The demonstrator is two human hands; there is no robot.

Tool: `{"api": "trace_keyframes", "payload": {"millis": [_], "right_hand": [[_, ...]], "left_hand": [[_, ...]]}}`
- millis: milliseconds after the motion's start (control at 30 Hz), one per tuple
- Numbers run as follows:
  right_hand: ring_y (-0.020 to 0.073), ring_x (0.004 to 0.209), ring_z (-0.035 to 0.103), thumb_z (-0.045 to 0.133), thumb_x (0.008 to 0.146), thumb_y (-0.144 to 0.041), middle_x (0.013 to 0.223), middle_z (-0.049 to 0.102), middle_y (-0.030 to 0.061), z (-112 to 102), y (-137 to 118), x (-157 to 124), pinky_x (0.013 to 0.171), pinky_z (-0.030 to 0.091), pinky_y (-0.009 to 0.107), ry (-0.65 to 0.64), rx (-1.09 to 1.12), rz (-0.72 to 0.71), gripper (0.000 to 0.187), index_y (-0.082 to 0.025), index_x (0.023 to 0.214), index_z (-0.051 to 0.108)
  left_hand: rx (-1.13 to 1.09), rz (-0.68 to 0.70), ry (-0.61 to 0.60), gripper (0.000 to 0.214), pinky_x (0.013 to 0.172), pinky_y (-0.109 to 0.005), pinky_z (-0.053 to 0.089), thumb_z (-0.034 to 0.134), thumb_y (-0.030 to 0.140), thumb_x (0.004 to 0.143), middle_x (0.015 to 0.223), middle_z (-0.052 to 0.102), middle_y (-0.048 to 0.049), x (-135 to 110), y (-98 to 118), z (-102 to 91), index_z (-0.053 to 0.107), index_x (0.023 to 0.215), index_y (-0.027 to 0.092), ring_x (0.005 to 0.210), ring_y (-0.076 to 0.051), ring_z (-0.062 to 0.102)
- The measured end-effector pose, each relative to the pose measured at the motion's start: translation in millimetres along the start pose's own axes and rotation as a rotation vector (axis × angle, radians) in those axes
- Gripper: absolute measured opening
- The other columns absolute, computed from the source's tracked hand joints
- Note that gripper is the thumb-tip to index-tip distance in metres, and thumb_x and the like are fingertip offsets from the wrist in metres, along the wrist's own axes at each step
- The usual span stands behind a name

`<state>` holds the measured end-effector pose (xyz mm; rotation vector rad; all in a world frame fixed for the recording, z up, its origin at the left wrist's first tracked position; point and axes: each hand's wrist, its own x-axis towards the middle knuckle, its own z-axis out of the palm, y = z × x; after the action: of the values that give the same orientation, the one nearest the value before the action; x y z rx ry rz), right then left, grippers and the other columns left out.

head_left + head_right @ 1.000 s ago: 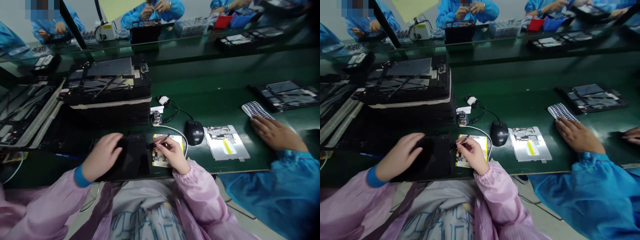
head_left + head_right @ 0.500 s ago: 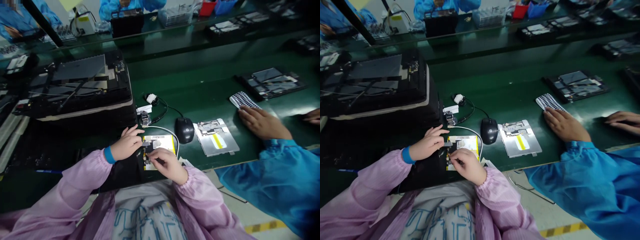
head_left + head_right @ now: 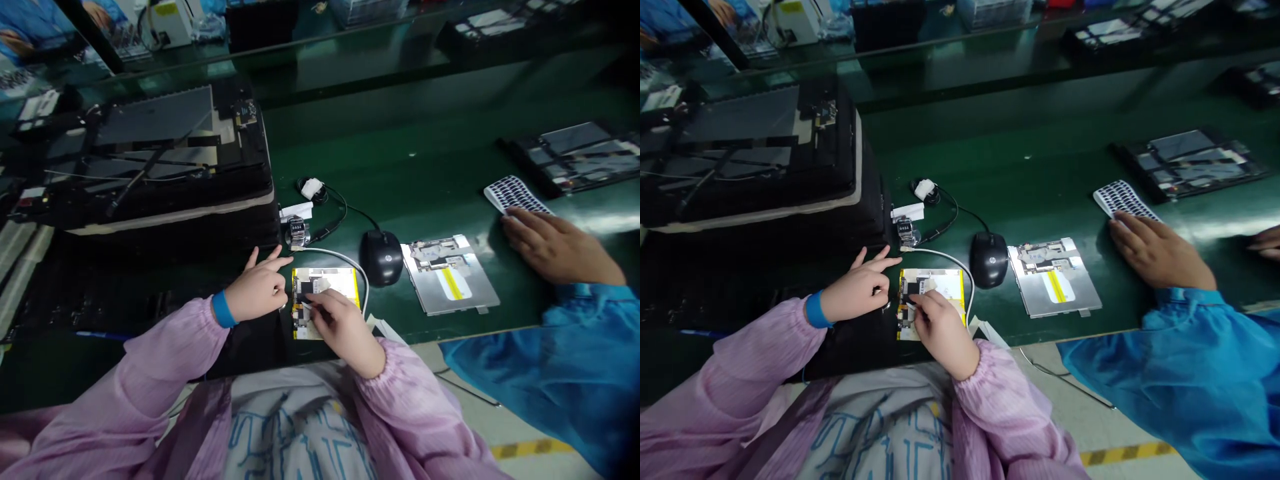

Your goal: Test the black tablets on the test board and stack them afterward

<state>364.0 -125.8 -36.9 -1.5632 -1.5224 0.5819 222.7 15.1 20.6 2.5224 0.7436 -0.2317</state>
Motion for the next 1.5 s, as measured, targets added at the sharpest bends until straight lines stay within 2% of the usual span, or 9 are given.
{"api": "trace_keyframes", "payload": {"millis": [100,200,333,500,633,767,867,1033,1500], "right_hand": [[0.0167,0.072,0.060,0.047,0.081,-0.006,0.085,0.061,0.0075,-2,-7,3,0.066,0.052,0.029,-0.119,-0.056,0.049,0.031,-0.014,0.108,0.062],[0.0193,0.074,0.060,0.059,0.081,-0.014,0.086,0.062,0.0081,1,-12,4,0.068,0.052,0.032,-0.195,-0.161,0.054,0.028,-0.014,0.109,0.063],[0.0230,0.079,0.058,0.062,0.084,-0.024,0.087,0.062,0.0091,12,-9,-1,0.069,0.050,0.036,-0.165,-0.320,-0.031,0.025,-0.015,0.107,0.064],[0.0218,0.076,0.056,0.056,0.089,-0.031,0.084,0.062,0.0087,14,2,-4,0.067,0.048,0.035,-0.131,-0.370,-0.171,0.025,-0.015,0.106,0.065],[0.0209,0.074,0.054,0.054,0.090,-0.033,0.083,0.062,0.0084,11,6,-3,0.064,0.046,0.034,-0.125,-0.394,-0.238,0.028,-0.014,0.107,0.065],[0.0193,0.073,0.052,0.050,0.093,-0.031,0.082,0.062,0.0081,9,5,-6,0.063,0.043,0.033,-0.119,-0.399,-0.345,0.024,-0.016,0.098,0.068],[0.0200,0.078,0.051,0.050,0.093,-0.031,0.089,0.062,0.0097,8,3,-9,0.066,0.043,0.034,-0.107,-0.387,-0.420,0.024,-0.016,0.094,0.068],[0.0239,0.093,0.051,0.049,0.092,-0.028,0.102,0.062,0.0123,7,0,-10,0.072,0.042,0.036,-0.094,-0.405,-0.408,0.022,-0.015,0.097,0.067],[0.0243,0.092,0.050,0.047,0.093,-0.030,0.102,0.062,0.0124,6,1,-9,0.072,0.041,0.038,-0.142,-0.395,-0.385,0.025,-0.015,0.099,0.066]], "left_hand": [[0.006,-0.006,-0.001,0.022,0.112,-0.058,0.005,0.051,0.014,0.070,0.142,0.049,-0.0085,1,1,1.9,0.048,0.048,0.017,0.140,-0.029,0.025],[0.033,0.000,0.031,0.020,0.112,-0.060,0.006,0.051,0.014,0.068,0.142,0.048,-0.0078,2,1,5.3,0.050,0.049,0.017,0.140,-0.029,0.026],[0.063,-0.018,0.075,0.018,0.112,-0.060,0.008,0.051,0.012,0.067,0.141,0.049,-0.0078,1,5,11.1,0.053,0.051,0.017,0.139,-0.030,0.029],[0.095,-0.057,0.131,0.016,0.112,-0.062,0.008,0.053,0.013,0.070,0.142,0.047,-0.0102,3,14,18.2,0.060,0.057,0.017,0.139,-0.032,0.028],[0.039,-0.083,0.066,0.020,0.110,-0.063,0.012,0.056,0.022,0.077,0.144,0.045,-0.0099,6,12,14.9,0.061,0.058,0.017,0.139,-0.034,0.029],[-0.023,-0.128,0.009,0.020,0.110,-0.060,0.017,0.054,0.020,0.079,0.144,0.046,-0.0082,4,6,5.1,0.058,0.059,0.018,0.138,-0.031,0.031],[-0.040,-0.144,-0.009,0.020,0.111,-0.056,0.018,0.053,0.019,0.079,0.144,0.045,-0.0085,1,6,0.1,0.058,0.059,0.017,0.138,-0.030,0.032],[-0.032,-0.154,-0.027,0.018,0.112,-0.055,0.018,0.053,0.017,0.077,0.146,0.044,-0.0091,2,8,0.0,0.057,0.060,0.017,0.138,-0.030,0.031],[-0.006,-0.150,-0.030,0.016,0.111,-0.058,0.016,0.053,0.016,0.073,0.146,0.043,-0.0074,5,9,3.3,0.058,0.058,0.018,0.137,-0.029,0.033]]}}
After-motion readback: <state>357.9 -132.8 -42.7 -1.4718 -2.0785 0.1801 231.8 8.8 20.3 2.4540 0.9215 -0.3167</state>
